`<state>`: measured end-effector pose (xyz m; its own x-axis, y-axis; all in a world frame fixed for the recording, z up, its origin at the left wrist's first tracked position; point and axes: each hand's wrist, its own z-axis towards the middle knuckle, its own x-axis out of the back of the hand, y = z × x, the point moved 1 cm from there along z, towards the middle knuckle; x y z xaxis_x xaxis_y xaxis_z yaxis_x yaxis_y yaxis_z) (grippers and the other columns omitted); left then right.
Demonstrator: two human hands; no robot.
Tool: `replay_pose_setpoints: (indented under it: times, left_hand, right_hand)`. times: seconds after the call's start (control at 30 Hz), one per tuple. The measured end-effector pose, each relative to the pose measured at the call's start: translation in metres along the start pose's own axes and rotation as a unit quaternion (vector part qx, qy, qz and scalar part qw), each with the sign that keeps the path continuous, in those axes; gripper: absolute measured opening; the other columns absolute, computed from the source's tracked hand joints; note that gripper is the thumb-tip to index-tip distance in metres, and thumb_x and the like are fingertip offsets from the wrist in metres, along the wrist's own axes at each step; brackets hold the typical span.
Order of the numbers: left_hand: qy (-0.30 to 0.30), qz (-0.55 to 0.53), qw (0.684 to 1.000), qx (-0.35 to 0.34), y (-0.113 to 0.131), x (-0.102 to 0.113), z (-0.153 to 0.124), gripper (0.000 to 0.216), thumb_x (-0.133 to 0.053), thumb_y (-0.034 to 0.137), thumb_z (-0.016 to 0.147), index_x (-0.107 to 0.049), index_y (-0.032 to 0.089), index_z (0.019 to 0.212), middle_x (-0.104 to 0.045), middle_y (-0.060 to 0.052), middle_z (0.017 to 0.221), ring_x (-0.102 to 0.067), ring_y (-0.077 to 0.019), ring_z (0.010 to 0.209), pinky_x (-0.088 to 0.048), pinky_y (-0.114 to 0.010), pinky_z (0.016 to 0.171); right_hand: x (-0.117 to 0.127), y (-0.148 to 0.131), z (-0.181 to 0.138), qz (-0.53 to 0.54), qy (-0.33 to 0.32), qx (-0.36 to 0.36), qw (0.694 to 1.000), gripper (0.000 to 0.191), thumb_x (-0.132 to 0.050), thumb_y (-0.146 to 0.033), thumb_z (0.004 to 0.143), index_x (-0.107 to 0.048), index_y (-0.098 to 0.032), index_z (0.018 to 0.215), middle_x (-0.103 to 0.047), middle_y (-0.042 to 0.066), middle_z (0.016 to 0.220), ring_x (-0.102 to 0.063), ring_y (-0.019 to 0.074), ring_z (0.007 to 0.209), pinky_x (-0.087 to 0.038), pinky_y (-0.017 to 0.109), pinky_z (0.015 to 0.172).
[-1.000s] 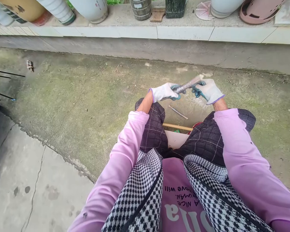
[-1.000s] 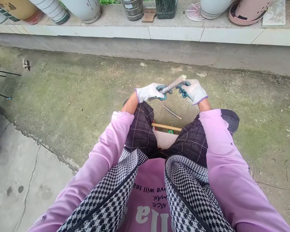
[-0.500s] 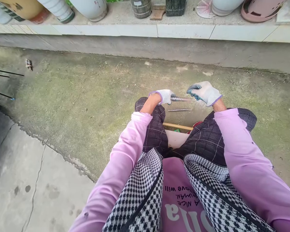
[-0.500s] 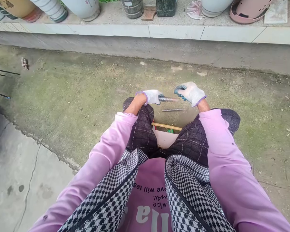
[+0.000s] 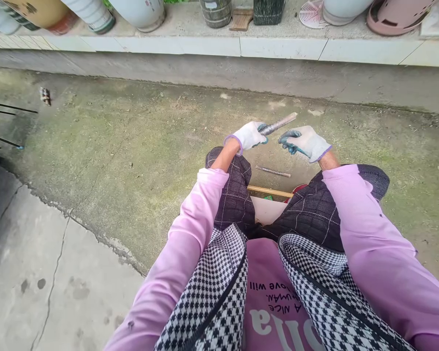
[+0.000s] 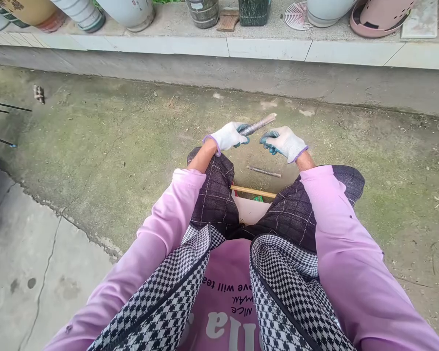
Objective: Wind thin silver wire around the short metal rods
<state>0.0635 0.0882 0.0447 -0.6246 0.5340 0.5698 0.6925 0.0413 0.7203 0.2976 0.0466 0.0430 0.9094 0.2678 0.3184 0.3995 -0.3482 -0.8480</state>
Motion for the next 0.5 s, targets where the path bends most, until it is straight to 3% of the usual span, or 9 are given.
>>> replay_pose_setpoints:
  times: [0.13, 0.2, 0.27, 0.37, 0.43, 0.5]
  left_hand:
    - [0.041, 0.213, 0.976, 0.014, -0.003, -0.001, -0.002, 0.034, -0.08, 0.007, 0.098, -0.092, 0.023, 0.126, -0.084, -0.005, 0.102, -0.082, -0.0286, 0.117, -0.059, -0.033, 0.112]
    - [-0.007, 0.236, 0.972, 0.011, -0.003, -0.005, -0.005, 0.036, -0.079, 0.003, 0.093, -0.092, 0.024, 0.12, -0.084, -0.005, 0.098, -0.083, -0.0307, 0.118, -0.059, -0.035, 0.113]
    - [-0.089, 0.224, 0.97, 0.001, -0.002, -0.011, -0.009, 0.028, -0.084, 0.0, 0.086, -0.09, 0.024, 0.099, -0.076, -0.001, 0.082, -0.08, -0.0289, 0.102, -0.059, -0.035, 0.105]
    - [-0.179, 0.13, 0.975, -0.001, 0.005, -0.015, -0.015, 0.023, -0.089, 0.0, 0.077, -0.086, 0.023, 0.078, -0.067, 0.002, 0.069, -0.065, -0.0207, 0.074, -0.057, -0.033, 0.082]
    - [-0.197, -0.004, 0.98, -0.012, 0.012, -0.012, -0.019, 0.023, -0.088, 0.001, 0.072, -0.091, 0.021, 0.084, -0.074, 0.002, 0.075, -0.061, -0.0156, 0.068, -0.053, -0.03, 0.073]
    - [-0.169, -0.146, 0.974, -0.029, 0.02, -0.005, -0.021, 0.033, -0.088, 0.003, 0.07, -0.096, 0.018, 0.099, -0.08, 0.001, 0.084, -0.066, -0.0138, 0.071, -0.057, -0.027, 0.075]
  right_hand:
    - [-0.003, -0.003, -0.002, -0.031, -0.041, -0.009, 0.999, 0.024, -0.097, 0.0, 0.085, -0.085, -0.02, 0.079, -0.079, 0.0, 0.07, -0.066, 0.0129, 0.056, -0.058, 0.023, 0.054]
    - [0.002, -0.001, -0.001, -0.038, -0.018, -0.009, 0.999, 0.024, -0.093, 0.0, 0.086, -0.085, -0.02, 0.078, -0.075, -0.001, 0.066, -0.063, 0.0131, 0.055, -0.055, 0.024, 0.053]
    - [0.009, 0.002, 0.001, -0.027, 0.013, -0.008, 1.0, 0.021, -0.092, -0.003, 0.088, -0.086, -0.021, 0.079, -0.073, -0.001, 0.064, -0.06, 0.0129, 0.054, -0.053, 0.024, 0.052]
    - [0.016, 0.006, 0.006, 0.01, 0.043, -0.01, 0.999, 0.016, -0.093, -0.007, 0.089, -0.086, -0.02, 0.083, -0.073, -0.001, 0.065, -0.058, 0.0124, 0.055, -0.051, 0.023, 0.051]
    - [0.018, 0.007, 0.009, 0.032, 0.062, -0.008, 0.998, 0.017, -0.093, -0.009, 0.091, -0.082, -0.02, 0.084, -0.072, 0.0, 0.065, -0.057, 0.0122, 0.054, -0.05, 0.022, 0.049]
    - [0.016, 0.007, 0.01, 0.049, 0.076, -0.003, 0.996, 0.019, -0.094, -0.012, 0.093, -0.079, -0.02, 0.084, -0.07, 0.0, 0.064, -0.056, 0.0119, 0.053, -0.049, 0.022, 0.047]
